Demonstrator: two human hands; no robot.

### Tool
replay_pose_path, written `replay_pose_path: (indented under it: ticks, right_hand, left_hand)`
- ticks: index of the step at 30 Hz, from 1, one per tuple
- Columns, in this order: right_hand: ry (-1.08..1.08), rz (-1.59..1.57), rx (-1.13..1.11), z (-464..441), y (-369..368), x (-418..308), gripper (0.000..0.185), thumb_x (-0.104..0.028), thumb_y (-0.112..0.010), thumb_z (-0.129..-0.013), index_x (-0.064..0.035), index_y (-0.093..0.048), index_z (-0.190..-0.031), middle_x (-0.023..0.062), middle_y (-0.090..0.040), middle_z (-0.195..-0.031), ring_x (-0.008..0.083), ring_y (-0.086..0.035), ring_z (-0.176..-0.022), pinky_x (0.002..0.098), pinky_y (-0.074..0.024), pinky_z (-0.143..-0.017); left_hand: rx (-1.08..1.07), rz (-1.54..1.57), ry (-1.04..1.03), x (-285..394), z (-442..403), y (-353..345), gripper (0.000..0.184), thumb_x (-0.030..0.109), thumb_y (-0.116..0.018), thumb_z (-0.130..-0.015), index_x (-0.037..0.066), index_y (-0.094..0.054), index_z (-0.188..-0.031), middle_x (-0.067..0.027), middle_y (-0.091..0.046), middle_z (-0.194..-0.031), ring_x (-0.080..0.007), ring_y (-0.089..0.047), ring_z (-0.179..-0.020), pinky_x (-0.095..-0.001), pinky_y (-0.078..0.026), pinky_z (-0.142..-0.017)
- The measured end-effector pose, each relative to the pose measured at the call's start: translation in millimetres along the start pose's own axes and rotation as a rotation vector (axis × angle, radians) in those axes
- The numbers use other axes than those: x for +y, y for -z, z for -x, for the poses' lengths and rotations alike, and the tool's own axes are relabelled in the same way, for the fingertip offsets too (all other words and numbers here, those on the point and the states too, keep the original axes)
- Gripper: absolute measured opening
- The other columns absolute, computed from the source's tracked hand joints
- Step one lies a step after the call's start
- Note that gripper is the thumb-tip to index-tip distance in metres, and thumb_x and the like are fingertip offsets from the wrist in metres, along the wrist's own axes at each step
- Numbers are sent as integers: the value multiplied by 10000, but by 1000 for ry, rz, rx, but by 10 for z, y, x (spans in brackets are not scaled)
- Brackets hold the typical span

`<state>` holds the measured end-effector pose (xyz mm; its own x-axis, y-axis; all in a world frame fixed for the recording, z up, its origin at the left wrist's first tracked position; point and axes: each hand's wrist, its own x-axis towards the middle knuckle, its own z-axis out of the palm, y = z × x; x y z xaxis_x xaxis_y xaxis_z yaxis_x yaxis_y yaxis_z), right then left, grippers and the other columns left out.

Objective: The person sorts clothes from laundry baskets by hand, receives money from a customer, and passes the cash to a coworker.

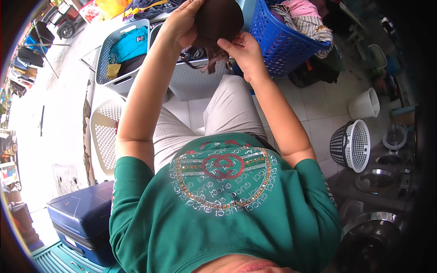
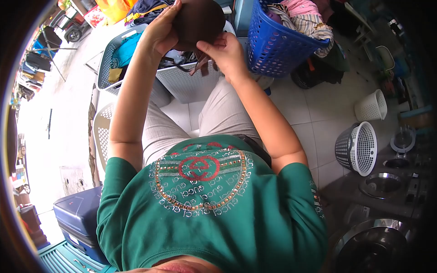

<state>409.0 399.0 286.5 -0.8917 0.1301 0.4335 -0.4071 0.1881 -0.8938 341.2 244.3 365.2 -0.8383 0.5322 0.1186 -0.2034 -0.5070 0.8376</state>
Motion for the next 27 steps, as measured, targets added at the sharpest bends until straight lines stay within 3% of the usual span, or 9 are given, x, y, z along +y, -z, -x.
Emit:
replay_pose_path:
  ticks: [4, 5, 6, 9, 11, 14, 22, 25, 27]
  right_hand:
    - [-213, -503, -18, -62, -10, -63, 214, -182, -741, -798, -42, -649, -931, 27, -651, -903, 119, -606, -840, 253, -487, -749]
    - [-266, -617, -16, -56, -20, -64, 181, -174, -728, -813, -30, -646, -887, 35, -657, -863, 119, -621, -824, 251, -500, -735]
    - [-271, -618, -16, -56, -12, -76, 181, -174, -728, -813, -30, -646, -887, 35, -657, -863, 119, -621, -824, 251, -500, -735]
    - [-457, -670, -74, -100, 85, -71, 180, -206, -730, -813, -50, -643, -841, 18, -649, -846, 93, -601, -776, 245, -491, -698]
    - [-380, -261, -103, -162, 175, 21, 197, -239, -732, -811, -66, -637, -806, 8, -640, -820, 89, -581, -722, 261, -484, -666]
    - [-451, -353, -183, -210, 270, 11, 202, -271, -713, -827, -88, -635, -796, 0, -634, -794, 92, -573, -714, 269, -470, -700]
    - [-604, -666, -203, -206, 216, -77, 178, -284, -691, -838, -114, -642, -863, 13, -667, -880, 121, -601, -807, 271, -451, -747]
    - [-603, -681, -250, -273, 210, 36, 156, -253, -681, -847, -114, -648, -911, 24, -674, -918, 138, -612, -846, 293, -461, -778]
    - [-584, -753, -290, -301, 246, -11, 141, -238, -668, -858, -110, -649, -916, 27, -672, -928, 148, -617, -866, 304, -466, -785]
  left_hand:
    - [65, 115, -10, -97, 23, 62, 331, 287, -475, -963, 25, -540, -1155, -156, -611, -1092, -271, -617, -967, -407, -516, -833]
    - [33, 88, 41, -111, 34, 155, 392, 292, -577, -906, 39, -530, -1202, -126, -597, -1143, -222, -586, -1031, -372, -483, -887]
    - [1, 62, 93, -156, 48, 234, 495, 298, -680, -849, 54, -520, -1249, -96, -584, -1194, -173, -555, -1094, -338, -450, -941]
    - [-209, -270, 64, -403, 156, 346, 563, 322, -692, -836, 63, -474, -1286, -89, -548, -1228, -192, -532, -1128, -357, -441, -952]
    - [-129, -361, 52, -529, 226, 279, 547, 277, -778, -759, 23, -561, -1192, -92, -607, -1122, -180, -563, -1046, -342, -442, -918]
    - [-100, -343, 74, -717, 197, 343, 368, 187, -765, -774, 49, -627, -1086, -46, -659, -1005, -142, -589, -989, -325, -455, -886]
    - [-128, -27, 157, -799, 158, 554, 217, 162, -640, -879, 54, -628, -1067, -62, -662, -1013, -174, -617, -954, -341, -485, -858]
    - [-56, 151, 96, -903, 154, 653, 205, 181, -570, -924, 29, -631, -1046, -71, -657, -1010, -179, -613, -963, -353, -490, -864]
    - [150, 95, 3, -981, 148, 725, 239, 204, -591, -916, 18, -622, -1061, -63, -661, -981, -161, -619, -892, -321, -495, -818]
